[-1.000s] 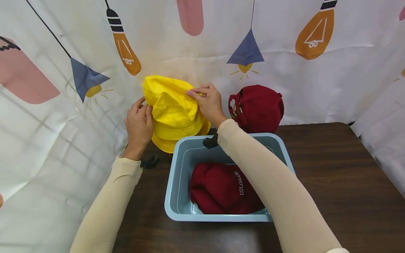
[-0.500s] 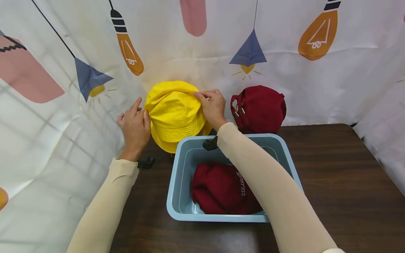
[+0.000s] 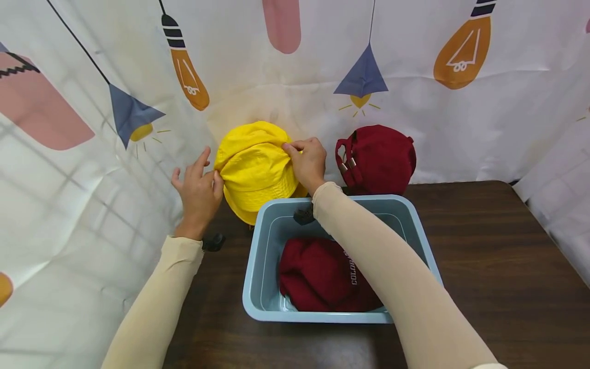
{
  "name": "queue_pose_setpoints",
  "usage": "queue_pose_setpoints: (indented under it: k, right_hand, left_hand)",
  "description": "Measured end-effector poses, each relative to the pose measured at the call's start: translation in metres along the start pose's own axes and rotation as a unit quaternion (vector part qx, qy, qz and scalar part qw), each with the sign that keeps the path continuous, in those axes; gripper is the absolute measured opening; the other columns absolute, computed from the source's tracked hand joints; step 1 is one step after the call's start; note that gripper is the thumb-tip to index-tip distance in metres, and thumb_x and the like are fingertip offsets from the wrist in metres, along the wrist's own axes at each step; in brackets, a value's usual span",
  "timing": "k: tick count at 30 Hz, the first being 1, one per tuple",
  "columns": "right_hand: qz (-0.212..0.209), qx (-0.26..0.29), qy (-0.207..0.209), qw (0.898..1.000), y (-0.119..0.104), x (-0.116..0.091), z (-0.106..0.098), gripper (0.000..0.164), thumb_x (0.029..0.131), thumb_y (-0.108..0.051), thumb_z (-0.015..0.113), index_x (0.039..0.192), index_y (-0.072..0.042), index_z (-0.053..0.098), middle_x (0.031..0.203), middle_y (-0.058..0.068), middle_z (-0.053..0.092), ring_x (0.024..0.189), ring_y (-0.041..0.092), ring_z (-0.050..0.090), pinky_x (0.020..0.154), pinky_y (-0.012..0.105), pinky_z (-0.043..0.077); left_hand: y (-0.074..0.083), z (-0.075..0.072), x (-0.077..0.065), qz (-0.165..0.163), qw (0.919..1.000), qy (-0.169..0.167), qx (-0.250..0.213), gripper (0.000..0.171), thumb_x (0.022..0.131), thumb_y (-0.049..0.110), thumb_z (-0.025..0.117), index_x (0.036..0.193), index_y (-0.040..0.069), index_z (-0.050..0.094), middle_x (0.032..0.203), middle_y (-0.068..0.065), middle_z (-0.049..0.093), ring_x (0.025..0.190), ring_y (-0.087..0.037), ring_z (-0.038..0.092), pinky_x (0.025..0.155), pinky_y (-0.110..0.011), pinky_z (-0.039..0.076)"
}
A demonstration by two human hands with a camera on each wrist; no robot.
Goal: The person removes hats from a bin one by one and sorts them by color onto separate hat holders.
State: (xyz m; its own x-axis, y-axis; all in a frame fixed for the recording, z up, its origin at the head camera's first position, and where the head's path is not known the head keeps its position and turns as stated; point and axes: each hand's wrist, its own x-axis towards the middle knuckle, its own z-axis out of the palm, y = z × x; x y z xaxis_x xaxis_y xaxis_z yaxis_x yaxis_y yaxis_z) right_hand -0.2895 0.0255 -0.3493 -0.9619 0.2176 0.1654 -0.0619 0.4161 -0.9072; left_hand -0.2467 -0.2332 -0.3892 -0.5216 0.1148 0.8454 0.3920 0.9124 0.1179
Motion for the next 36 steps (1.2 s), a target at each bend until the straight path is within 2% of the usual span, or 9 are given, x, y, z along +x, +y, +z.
queue_pose_setpoints:
  k: [6,9,13,16,20,23,26,30,36]
  right_hand:
    - [-0.026,-0.010,-0.016,0.999,-0.006,-0.007,-0.010,0.041,0.096,-0.048,0.068,0.119,-0.015,0.078,0.107,0.004,0.056,0.098,0.020,0.051,0.080,0.026,0.050]
    - [-0.089,-0.031,-0.002,0.996,-0.010,-0.013,-0.019,0.049,0.093,-0.052,0.070,0.124,-0.014,0.075,0.107,0.007,0.056,0.096,0.021,0.049,0.077,0.028,0.043]
    - [-0.184,-0.049,0.031,0.981,-0.014,-0.024,-0.027,0.055,0.088,-0.053,0.076,0.125,-0.012,0.074,0.102,0.010,0.055,0.093,0.022,0.049,0.074,0.030,0.039]
    - [-0.236,-0.063,0.033,0.969,-0.014,-0.034,-0.028,0.055,0.084,-0.051,0.081,0.121,-0.010,0.076,0.099,0.011,0.054,0.089,0.023,0.051,0.072,0.030,0.039]
    - [-0.286,-0.084,0.011,0.954,-0.011,-0.047,-0.025,0.055,0.079,-0.049,0.086,0.115,-0.008,0.078,0.093,0.012,0.053,0.080,0.022,0.050,0.067,0.029,0.040]
    - [-0.311,-0.090,0.000,0.946,-0.009,-0.053,-0.023,0.055,0.077,-0.047,0.087,0.115,-0.008,0.078,0.091,0.011,0.053,0.076,0.019,0.047,0.063,0.028,0.039]
    - [-0.318,-0.093,-0.001,0.943,-0.008,-0.056,-0.021,0.052,0.077,-0.044,0.087,0.114,-0.008,0.079,0.091,0.007,0.052,0.075,0.017,0.046,0.062,0.027,0.039]
    - [-0.317,-0.097,-0.001,0.944,-0.007,-0.056,-0.019,0.042,0.080,-0.038,0.087,0.110,-0.008,0.080,0.092,0.005,0.053,0.076,0.017,0.048,0.062,0.027,0.040]
    - [-0.310,-0.092,-0.008,0.946,-0.007,-0.055,-0.018,0.029,0.088,-0.031,0.081,0.104,-0.007,0.081,0.089,0.004,0.054,0.077,0.017,0.051,0.065,0.027,0.044]
  left_hand:
    - [-0.004,-0.010,0.009,-0.052,0.9965,-0.054,-0.038,0.046,0.104,0.018,0.047,0.073,-0.001,0.074,0.151,-0.006,0.056,0.114,-0.039,0.060,0.108,-0.076,0.019]
    - [-0.007,-0.016,0.019,-0.105,0.9887,-0.064,-0.087,0.051,0.105,0.026,0.043,0.077,0.001,0.078,0.149,-0.002,0.058,0.118,-0.033,0.060,0.110,-0.070,0.021]
    - [-0.010,-0.020,0.037,-0.137,0.9779,-0.053,-0.149,0.049,0.107,0.031,0.043,0.097,0.000,0.080,0.146,-0.003,0.061,0.125,-0.033,0.059,0.108,-0.066,0.028]
    - [-0.015,-0.020,0.054,-0.127,0.9705,-0.071,-0.192,0.042,0.109,0.029,0.046,0.116,0.000,0.076,0.149,-0.007,0.058,0.132,-0.036,0.056,0.111,-0.063,0.034]
    - [-0.025,-0.018,0.077,-0.101,0.9542,-0.155,-0.235,0.039,0.109,0.029,0.048,0.138,0.007,0.065,0.157,-0.007,0.048,0.144,-0.029,0.046,0.119,-0.052,0.035]
    - [-0.029,-0.017,0.088,-0.081,0.9372,-0.221,-0.257,0.041,0.109,0.031,0.049,0.144,0.015,0.060,0.162,-0.003,0.041,0.152,-0.022,0.034,0.124,-0.050,0.029]
    - [-0.030,-0.018,0.091,-0.065,0.9232,-0.252,-0.283,0.040,0.108,0.030,0.050,0.145,0.018,0.060,0.164,0.000,0.037,0.154,-0.017,0.028,0.124,-0.051,0.028]
    - [-0.026,-0.017,0.091,-0.037,0.9195,-0.253,-0.298,0.039,0.107,0.023,0.053,0.145,0.018,0.060,0.164,-0.002,0.036,0.155,-0.018,0.027,0.122,-0.053,0.031]
    - [-0.017,-0.011,0.094,-0.008,0.9328,-0.234,-0.273,0.034,0.103,0.015,0.060,0.137,0.013,0.067,0.160,-0.007,0.042,0.149,-0.031,0.037,0.119,-0.054,0.035]
